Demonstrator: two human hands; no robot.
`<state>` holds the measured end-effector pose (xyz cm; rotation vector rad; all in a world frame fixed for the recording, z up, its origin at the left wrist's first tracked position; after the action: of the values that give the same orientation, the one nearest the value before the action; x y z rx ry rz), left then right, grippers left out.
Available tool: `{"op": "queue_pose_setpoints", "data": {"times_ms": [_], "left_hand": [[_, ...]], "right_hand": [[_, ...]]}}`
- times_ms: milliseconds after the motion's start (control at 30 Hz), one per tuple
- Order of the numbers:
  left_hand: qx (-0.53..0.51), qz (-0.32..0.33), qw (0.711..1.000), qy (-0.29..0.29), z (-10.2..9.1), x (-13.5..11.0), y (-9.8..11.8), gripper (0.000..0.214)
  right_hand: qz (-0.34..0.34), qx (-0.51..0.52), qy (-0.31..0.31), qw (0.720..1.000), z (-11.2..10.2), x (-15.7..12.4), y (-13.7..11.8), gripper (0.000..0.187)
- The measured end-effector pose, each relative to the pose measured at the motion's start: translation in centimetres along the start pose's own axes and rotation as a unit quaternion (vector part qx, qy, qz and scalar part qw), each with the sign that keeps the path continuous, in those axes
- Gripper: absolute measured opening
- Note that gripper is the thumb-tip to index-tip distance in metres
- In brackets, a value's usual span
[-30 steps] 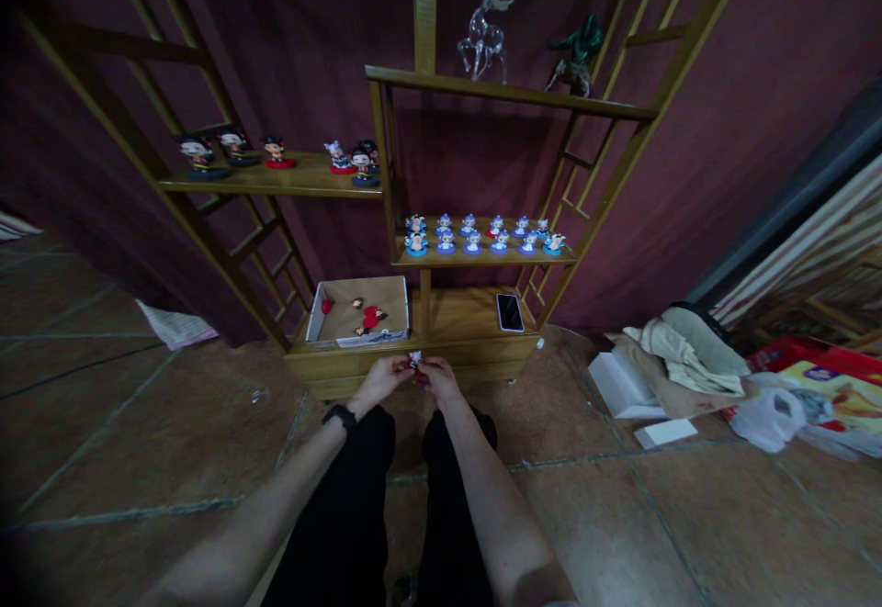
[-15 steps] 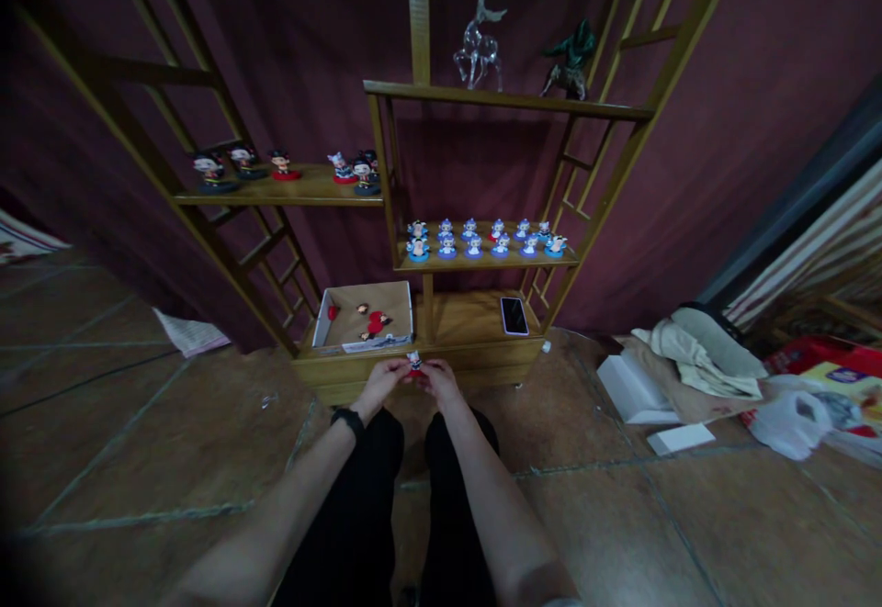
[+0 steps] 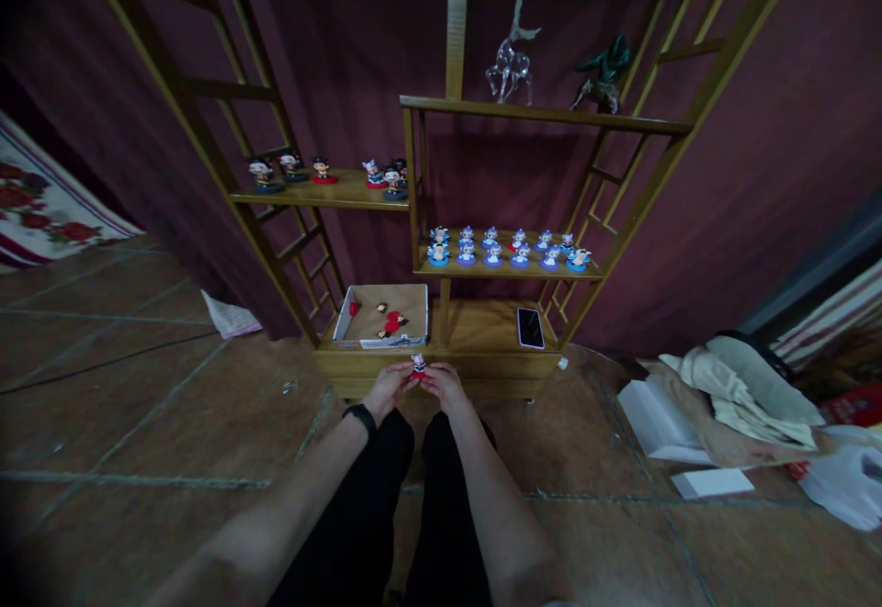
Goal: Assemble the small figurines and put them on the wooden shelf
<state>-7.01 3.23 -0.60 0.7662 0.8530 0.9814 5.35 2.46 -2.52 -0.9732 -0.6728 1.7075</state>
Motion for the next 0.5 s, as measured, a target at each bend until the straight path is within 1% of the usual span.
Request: {"op": "queue_pose_setpoints", "data": {"times_ms": [133, 333, 500], "left_hand": [[-0.008, 0.005, 1.000, 0.023, 0.3, -0.4, -0.4, 0.003], [-0.008, 0.030, 0.999, 0.024, 0.9, -0.8, -0.9, 0.002], [0.014, 0.029, 0.999, 0.036, 1.5, -1.0, -1.1, 0.005]], "right_hand": [[-0.011, 0.008, -0.004, 1.000, 0.2, -0.2, 0.3, 0.023], [-0.008, -0.003, -0.009, 1.000, 0.2, -0.7, 0.2, 0.020], [0.007, -0.034, -0.009, 0.999, -0.1, -1.5, -0.5, 0.021]]}}
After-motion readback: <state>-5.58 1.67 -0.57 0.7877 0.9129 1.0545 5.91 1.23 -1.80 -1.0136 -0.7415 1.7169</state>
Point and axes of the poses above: each hand's wrist, its own x-axis towards the middle knuckle, its own z-axis out of the palm, y = z × x, the point moved 2 cm from there along x, towards the middle knuckle, and after that the axes turned 14 degrees about -y, right-handed, at the moved point
